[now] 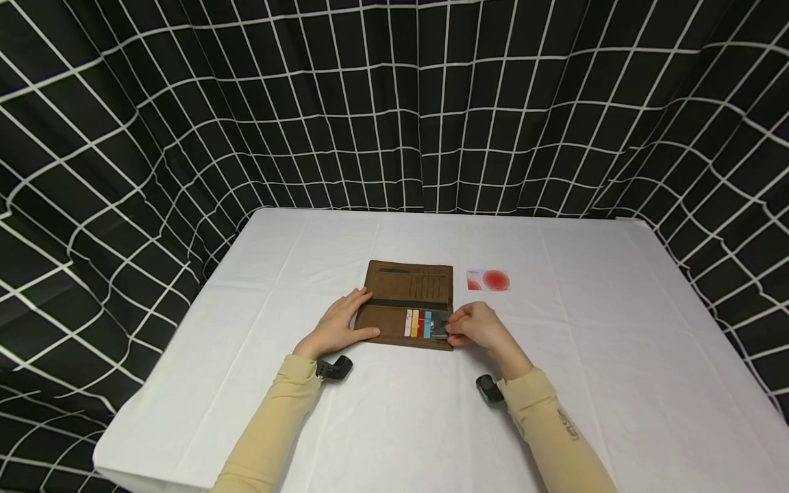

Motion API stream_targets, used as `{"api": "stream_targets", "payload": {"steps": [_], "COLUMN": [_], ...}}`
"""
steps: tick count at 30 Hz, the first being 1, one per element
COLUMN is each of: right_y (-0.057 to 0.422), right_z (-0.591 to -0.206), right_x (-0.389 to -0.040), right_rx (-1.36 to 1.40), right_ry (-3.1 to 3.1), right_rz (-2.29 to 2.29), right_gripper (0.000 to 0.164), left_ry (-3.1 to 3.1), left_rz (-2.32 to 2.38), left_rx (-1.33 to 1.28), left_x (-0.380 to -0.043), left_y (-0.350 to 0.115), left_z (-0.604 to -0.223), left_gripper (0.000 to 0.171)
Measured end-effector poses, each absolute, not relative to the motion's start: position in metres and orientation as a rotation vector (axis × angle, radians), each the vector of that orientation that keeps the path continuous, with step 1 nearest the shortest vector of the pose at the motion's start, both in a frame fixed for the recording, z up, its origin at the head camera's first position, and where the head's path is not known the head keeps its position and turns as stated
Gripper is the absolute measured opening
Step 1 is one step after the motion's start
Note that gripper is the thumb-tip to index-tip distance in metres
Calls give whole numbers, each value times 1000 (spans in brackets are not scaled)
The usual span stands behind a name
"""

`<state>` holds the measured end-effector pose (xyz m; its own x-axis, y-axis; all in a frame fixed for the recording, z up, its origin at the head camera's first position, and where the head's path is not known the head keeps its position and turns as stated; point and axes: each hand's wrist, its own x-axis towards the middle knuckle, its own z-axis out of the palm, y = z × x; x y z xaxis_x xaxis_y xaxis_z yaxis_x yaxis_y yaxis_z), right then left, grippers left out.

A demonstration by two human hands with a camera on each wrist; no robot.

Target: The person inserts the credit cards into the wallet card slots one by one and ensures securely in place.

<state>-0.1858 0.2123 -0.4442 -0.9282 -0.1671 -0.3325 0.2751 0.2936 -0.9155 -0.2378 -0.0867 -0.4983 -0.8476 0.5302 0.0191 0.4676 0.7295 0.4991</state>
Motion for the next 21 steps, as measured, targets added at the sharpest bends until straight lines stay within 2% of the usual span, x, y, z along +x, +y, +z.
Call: {"api": "stream_targets", "payload": {"steps": [21], "right_y": [213], "right_z": [-445], "right_x": [-187], "right_rx": [104], "right_ry": [2208], "right_rz": [-1673], "right_gripper": [26], "left_ry": [2809], "left_rz": [748], "left_rx": [802], "left_x": [-238], "left_y": [-87], "left_z": [-498], "left_gripper": [86]}}
